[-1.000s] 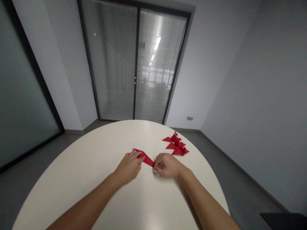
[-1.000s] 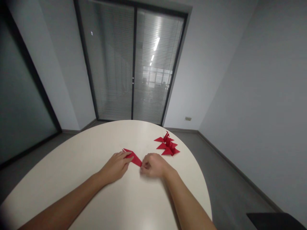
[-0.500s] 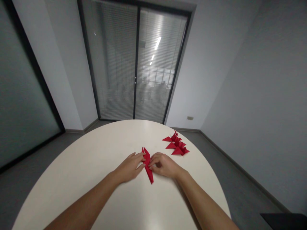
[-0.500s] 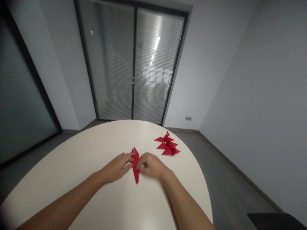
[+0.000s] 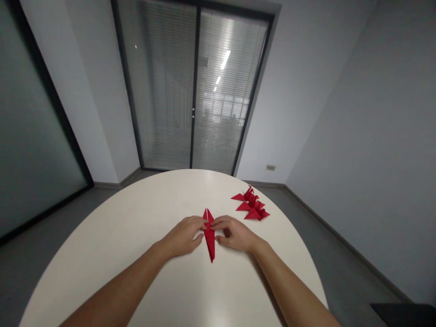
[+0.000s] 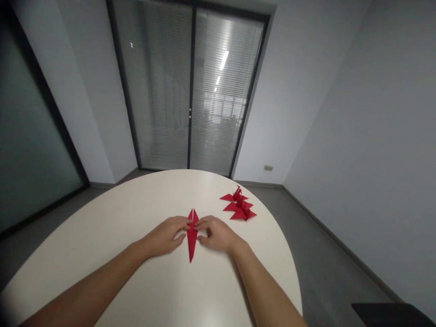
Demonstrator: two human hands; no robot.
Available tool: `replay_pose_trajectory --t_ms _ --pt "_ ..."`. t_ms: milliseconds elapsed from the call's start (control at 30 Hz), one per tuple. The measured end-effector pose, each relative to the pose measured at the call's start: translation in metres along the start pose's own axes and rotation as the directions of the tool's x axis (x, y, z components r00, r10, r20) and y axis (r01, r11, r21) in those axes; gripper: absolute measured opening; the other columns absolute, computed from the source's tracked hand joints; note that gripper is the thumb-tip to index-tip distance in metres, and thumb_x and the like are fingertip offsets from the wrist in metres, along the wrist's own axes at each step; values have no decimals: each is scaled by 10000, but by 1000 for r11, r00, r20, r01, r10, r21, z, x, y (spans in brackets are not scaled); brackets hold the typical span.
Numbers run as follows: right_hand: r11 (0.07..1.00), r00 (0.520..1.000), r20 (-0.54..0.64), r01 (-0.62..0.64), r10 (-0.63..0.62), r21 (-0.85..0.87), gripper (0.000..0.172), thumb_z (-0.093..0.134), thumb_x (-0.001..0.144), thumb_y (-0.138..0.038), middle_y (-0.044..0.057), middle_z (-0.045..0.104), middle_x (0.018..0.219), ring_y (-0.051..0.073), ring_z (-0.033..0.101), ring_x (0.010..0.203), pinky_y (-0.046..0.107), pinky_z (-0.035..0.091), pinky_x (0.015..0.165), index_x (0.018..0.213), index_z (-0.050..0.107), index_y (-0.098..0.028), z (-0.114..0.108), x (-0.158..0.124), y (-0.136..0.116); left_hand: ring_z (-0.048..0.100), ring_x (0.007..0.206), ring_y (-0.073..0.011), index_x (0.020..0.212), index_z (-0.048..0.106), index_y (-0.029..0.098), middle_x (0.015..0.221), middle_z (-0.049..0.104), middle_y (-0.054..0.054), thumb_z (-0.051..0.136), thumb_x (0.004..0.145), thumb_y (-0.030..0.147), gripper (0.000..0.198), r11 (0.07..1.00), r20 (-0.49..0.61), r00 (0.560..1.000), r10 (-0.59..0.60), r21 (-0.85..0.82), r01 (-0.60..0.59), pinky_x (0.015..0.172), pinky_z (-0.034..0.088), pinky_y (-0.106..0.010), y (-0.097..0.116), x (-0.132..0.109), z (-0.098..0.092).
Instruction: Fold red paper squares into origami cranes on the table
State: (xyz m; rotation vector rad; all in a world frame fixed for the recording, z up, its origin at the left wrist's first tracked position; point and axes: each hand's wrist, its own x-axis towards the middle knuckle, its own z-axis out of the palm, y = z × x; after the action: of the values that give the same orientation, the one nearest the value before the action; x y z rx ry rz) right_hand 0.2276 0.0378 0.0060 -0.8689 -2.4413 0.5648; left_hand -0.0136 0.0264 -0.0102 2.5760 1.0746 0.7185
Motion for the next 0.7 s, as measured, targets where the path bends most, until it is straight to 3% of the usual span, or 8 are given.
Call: replay_pose_trajectory --t_ms 333,533,700 --pt "1000 1000 -29 -2 2 1 222 637 870 -202 58 739 1105 223 646 1066 368 474 983 1059 748 -241 2 0 2 576 1196 -231 1075 681 238 1240 681 -56 590 887 208 211 1000 1 1000 15 -11 -15 1050 429 -382 3 1 -2" --pt "998 997 -70 -48 45 -40 142 597 930 -254 62 725 931 202 641 898 327 484 851 943 728 -199 6 6 1 642 978 -211 973 684 217 1047 725 -46 579 921 238 119 996 -59 994 -91 -5 90 910 461 -337 6 6 2" --pt "995 991 -104 -93 88 -44 135 596 932 -253 52 693 870 192 607 852 310 456 813 894 705 -185 12 9 3 622 927 -217 847 662 193 916 710 -51 542 949 250 167 992 -124 985 -120 19 123 866 449 -334 8 10 9"
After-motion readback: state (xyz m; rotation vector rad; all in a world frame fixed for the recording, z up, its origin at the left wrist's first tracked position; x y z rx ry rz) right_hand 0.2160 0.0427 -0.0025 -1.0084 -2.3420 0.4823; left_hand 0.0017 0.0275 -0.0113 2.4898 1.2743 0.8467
